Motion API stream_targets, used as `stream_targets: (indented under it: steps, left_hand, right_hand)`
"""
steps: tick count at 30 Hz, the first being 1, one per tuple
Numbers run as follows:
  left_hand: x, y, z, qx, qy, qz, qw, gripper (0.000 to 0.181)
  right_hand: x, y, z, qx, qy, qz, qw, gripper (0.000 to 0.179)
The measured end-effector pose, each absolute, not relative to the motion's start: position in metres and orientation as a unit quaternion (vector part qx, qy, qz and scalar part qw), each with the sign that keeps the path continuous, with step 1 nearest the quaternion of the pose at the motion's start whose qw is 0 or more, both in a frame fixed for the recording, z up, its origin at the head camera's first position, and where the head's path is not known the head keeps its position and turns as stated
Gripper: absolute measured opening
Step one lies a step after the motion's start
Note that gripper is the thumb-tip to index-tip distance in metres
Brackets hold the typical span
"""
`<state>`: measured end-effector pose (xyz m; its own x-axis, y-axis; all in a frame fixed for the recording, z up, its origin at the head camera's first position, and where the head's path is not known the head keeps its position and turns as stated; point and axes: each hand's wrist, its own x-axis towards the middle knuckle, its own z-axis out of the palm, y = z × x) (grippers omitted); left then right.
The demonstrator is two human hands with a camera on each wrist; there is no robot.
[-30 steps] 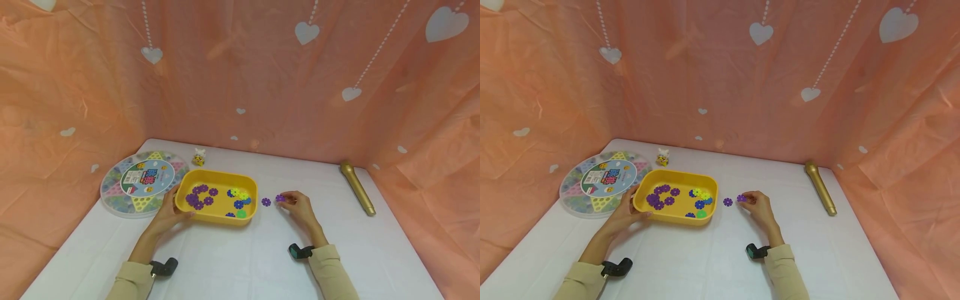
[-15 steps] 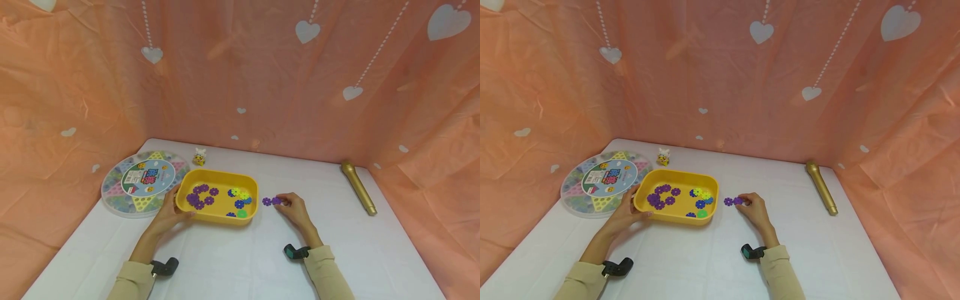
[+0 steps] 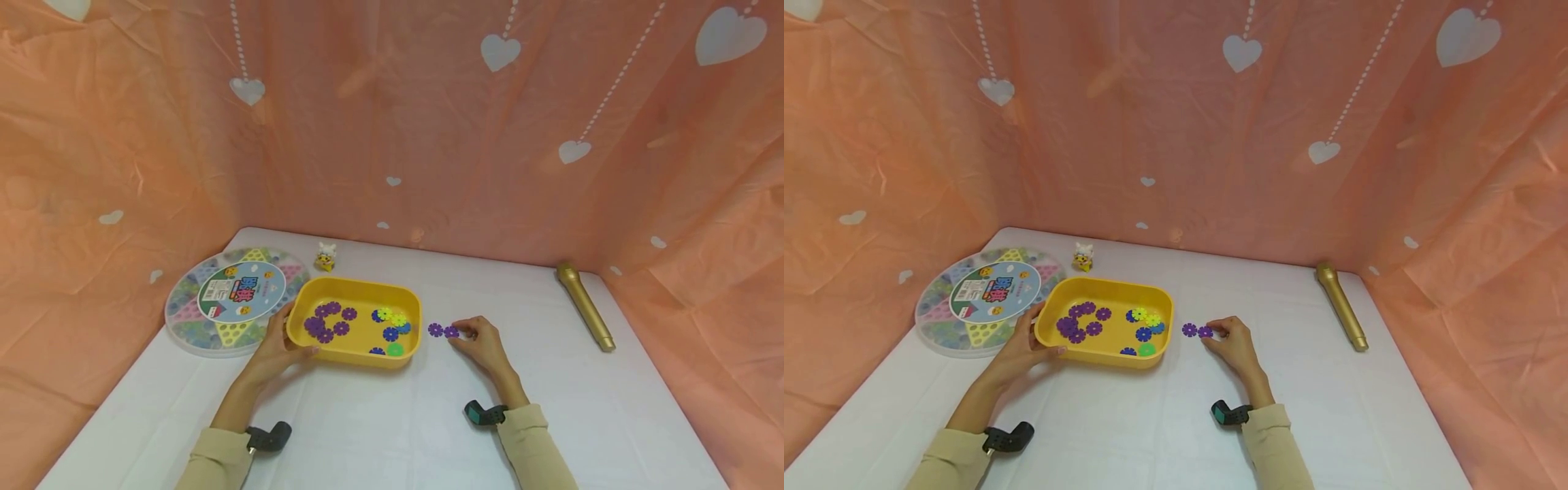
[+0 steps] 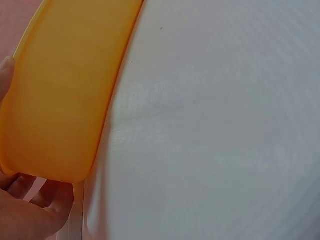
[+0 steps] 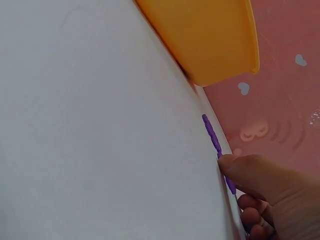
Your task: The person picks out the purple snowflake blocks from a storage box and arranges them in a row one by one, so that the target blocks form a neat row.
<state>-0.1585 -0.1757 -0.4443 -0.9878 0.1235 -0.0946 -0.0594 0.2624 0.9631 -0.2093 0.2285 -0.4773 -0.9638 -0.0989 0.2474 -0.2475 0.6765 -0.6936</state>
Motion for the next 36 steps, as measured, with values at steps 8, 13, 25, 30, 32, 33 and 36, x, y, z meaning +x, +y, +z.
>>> stream_targets:
  steps: [8,13,25,30,32,33,36]
  left_hand:
    - [-0.158,-0.179,-0.445,0.023,0.787,0.613,0.07,0.103]
    - [-0.159,-0.179,-0.446,0.025,0.789,0.611,0.062,0.103]
    - [-0.162,-0.175,-0.447,0.014,0.792,0.606,0.075,0.106]
    - [-0.161,-0.176,-0.448,0.024,0.791,0.607,0.069,0.106]
    - [-0.162,-0.177,-0.449,0.029,0.79,0.609,0.063,0.106]
    - [-0.162,-0.177,-0.449,0.031,0.79,0.61,0.061,0.105]
    - [-0.161,-0.178,-0.451,0.035,0.788,0.612,0.053,0.103]
  right_hand:
    - [-0.218,0.211,-0.451,0.105,-0.877,0.456,0.114,0.029]
    - [-0.228,0.173,-0.418,0.135,-0.832,0.52,0.14,0.03]
    - [-0.225,0.08,-0.391,0.19,-0.788,0.583,0.059,0.032]
    - [-0.237,0.049,-0.413,0.203,-0.798,0.566,0.028,0.031]
    - [-0.236,0.037,-0.416,0.211,-0.801,0.56,0.019,0.03]
    - [-0.236,0.031,-0.416,0.215,-0.805,0.554,0.017,0.029]
    - [-0.234,0.015,-0.42,0.232,-0.815,0.53,0.006,0.027]
